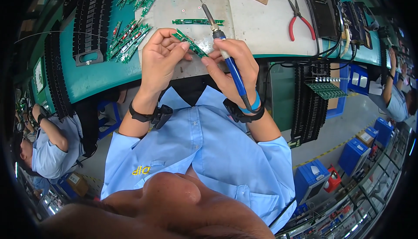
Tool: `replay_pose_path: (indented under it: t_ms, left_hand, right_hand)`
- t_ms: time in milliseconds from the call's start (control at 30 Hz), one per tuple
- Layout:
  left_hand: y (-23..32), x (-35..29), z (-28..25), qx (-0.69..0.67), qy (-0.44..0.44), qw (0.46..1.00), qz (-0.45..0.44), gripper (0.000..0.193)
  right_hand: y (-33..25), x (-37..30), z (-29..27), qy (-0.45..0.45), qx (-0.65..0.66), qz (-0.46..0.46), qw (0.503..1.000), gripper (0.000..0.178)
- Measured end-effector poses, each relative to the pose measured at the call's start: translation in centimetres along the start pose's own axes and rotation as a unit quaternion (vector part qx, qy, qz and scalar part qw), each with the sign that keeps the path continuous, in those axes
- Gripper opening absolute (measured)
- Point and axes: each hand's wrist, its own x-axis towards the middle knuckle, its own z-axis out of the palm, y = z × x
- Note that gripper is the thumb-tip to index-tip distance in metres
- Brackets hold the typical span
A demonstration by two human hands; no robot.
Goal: Soldering small electronic components onto printed circuit board strips.
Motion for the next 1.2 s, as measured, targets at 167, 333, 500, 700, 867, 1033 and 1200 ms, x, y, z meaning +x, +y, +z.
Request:
replay_pose_path:
  t_ms: [167, 333, 500, 700, 867, 1033, 1200]
  left_hand:
    - [0.1, 0.2, 0.5, 0.019, -0.012, 1.0, 0.005, 0.026]
    - [-0.5, 0.6, 0.2, -0.013, -0.013, 1.0, -0.006, 0.026]
    - [-0.9, 0.6, 0.3, -0.002, 0.011, 1.0, 0.02, 0.026]
    - [-0.9, 0.6, 0.5, 0.017, 0.024, 0.999, 0.023, 0.026]
    - [-1.1, 0.7, 0.4, 0.016, 0.018, 0.999, 0.028, 0.026]
    - [-1.0, 0.6, 0.5, 0.01, 0.02, 0.999, 0.024, 0.025]
    - [-0.9, 0.6, 0.4, 0.012, 0.017, 1.0, 0.022, 0.025]
  right_hand:
    - [-0.1, -0.3, -0.1, 0.014, 0.001, 0.029, 0.999, 0.059]
    - [-0.2, 0.4, -1.3, -0.014, -0.102, -0.071, 0.992, 0.052]
    - [-2.6, -1.1, -4.2, -0.017, -0.103, -0.07, 0.992, 0.038]
    - [-3.1, -1.7, -4.0, -0.061, -0.079, -0.105, 0.989, 0.024]
    - [-2.9, -1.9, -3.8, -0.065, -0.075, -0.097, 0.99, 0.023]
    - [-3.0, -1.9, -3.6, -0.061, -0.073, -0.092, 0.991, 0.022]
    - [-2.9, -1.9, -3.6, -0.056, -0.065, -0.082, 0.993, 0.022]
